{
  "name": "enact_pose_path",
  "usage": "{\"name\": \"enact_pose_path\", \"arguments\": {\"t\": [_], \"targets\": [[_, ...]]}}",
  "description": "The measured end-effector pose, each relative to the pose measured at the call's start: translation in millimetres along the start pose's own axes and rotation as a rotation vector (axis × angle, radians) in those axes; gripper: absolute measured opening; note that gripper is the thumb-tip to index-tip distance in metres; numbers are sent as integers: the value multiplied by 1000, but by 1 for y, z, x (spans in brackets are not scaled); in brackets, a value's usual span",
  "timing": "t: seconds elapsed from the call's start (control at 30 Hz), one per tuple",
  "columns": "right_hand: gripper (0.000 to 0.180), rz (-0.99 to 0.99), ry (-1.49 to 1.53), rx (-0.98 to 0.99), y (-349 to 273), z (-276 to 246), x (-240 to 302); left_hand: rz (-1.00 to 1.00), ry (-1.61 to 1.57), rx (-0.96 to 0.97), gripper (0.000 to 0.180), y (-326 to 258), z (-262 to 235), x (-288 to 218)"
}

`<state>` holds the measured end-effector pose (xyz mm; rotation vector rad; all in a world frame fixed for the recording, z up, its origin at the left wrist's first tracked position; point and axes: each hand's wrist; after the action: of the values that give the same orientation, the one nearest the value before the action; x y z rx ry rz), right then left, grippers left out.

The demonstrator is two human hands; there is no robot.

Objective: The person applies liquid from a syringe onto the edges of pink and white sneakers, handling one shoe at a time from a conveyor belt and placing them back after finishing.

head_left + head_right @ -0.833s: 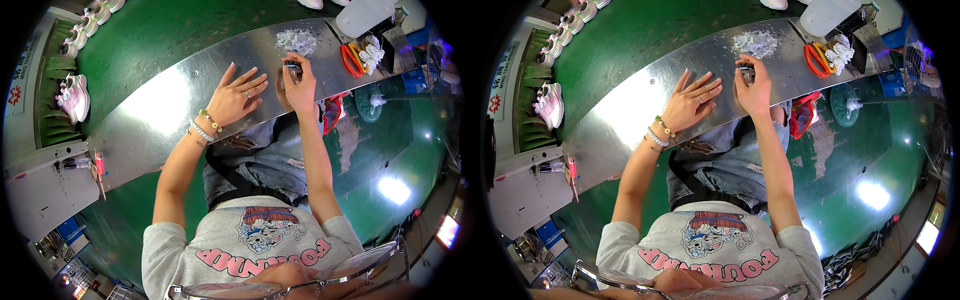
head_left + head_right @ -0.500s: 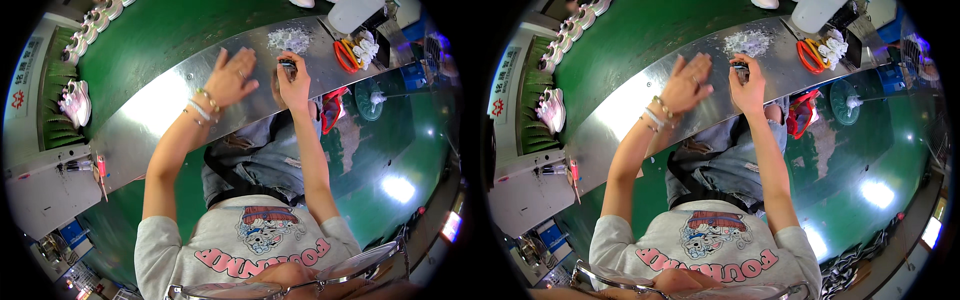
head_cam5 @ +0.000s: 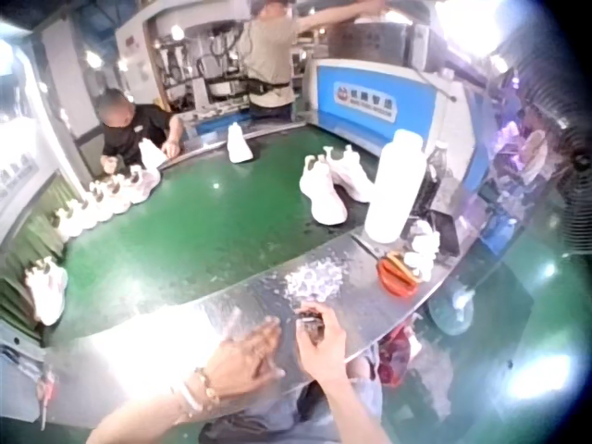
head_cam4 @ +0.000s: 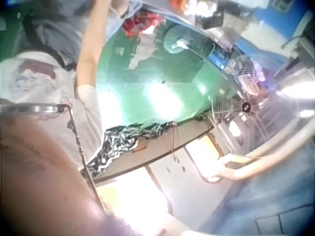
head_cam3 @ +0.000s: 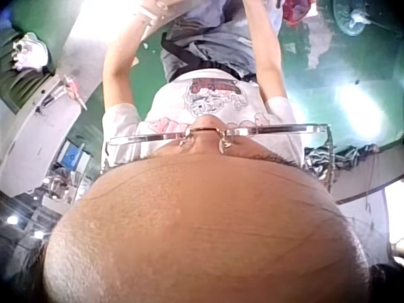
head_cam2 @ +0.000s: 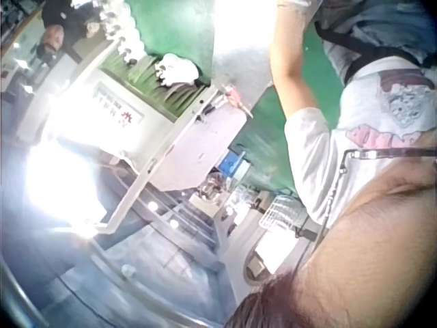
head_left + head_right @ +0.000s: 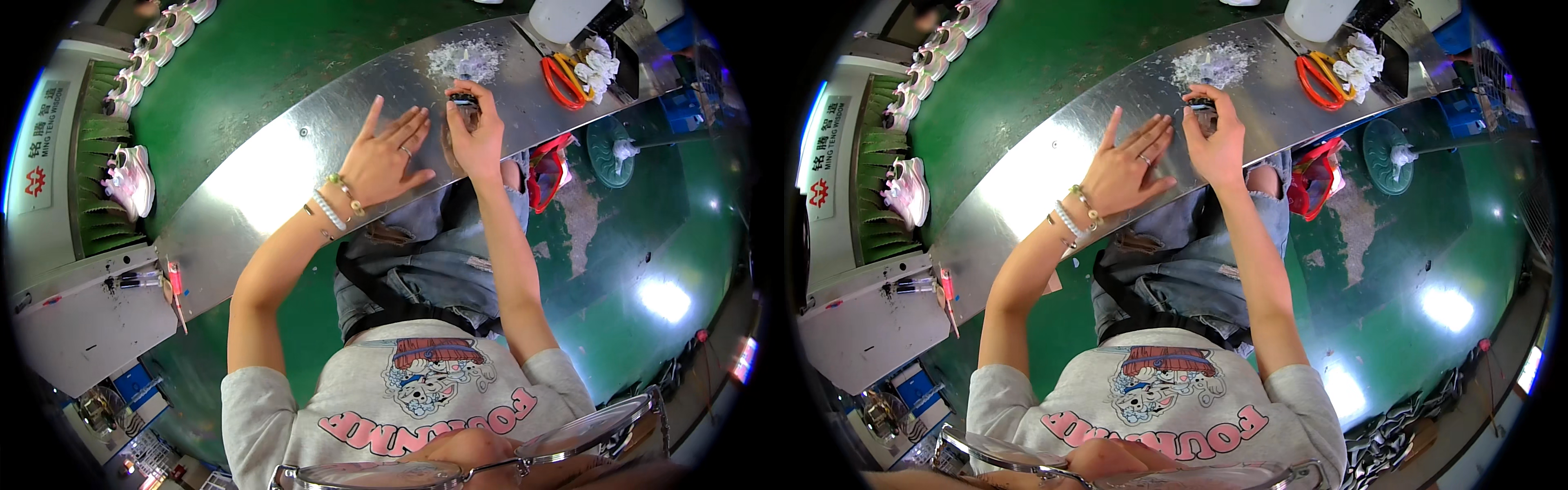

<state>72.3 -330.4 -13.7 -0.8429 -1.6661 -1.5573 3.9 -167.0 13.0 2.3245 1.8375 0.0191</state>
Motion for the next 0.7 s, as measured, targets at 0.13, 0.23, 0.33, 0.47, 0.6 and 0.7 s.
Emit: {"name": "enact_pose_path", "arguments": {"t": [0.13,0.23,0.33,0.47,0.6,0.7], "targets": [[28,-41,-21,11,-1,-1,-1,44,17,-28,59,3,-11,-9],[28,-38,-36,20,0,-2,-1,17,96,11,57,5,-12,-14],[29,-21,-33,6,0,0,-2,-104,69,-31,56,3,-1,-22],[29,-24,-30,5,3,1,-4,-304,51,-186,55,14,12,-25],[29,-41,-37,18,2,-3,-5,-376,76,-261,56,21,21,-31],[29,-53,-49,21,2,-3,-5,-346,-21,-224,57,14,19,-33]]}}
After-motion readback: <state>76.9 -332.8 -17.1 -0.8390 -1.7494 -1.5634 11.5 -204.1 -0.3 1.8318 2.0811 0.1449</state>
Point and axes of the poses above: each hand's wrist, its own y-axis towards the middle knuckle, its own z-axis out of the palm, x = y × z, and after that the axes turned 13 degrees about -z, right-handed
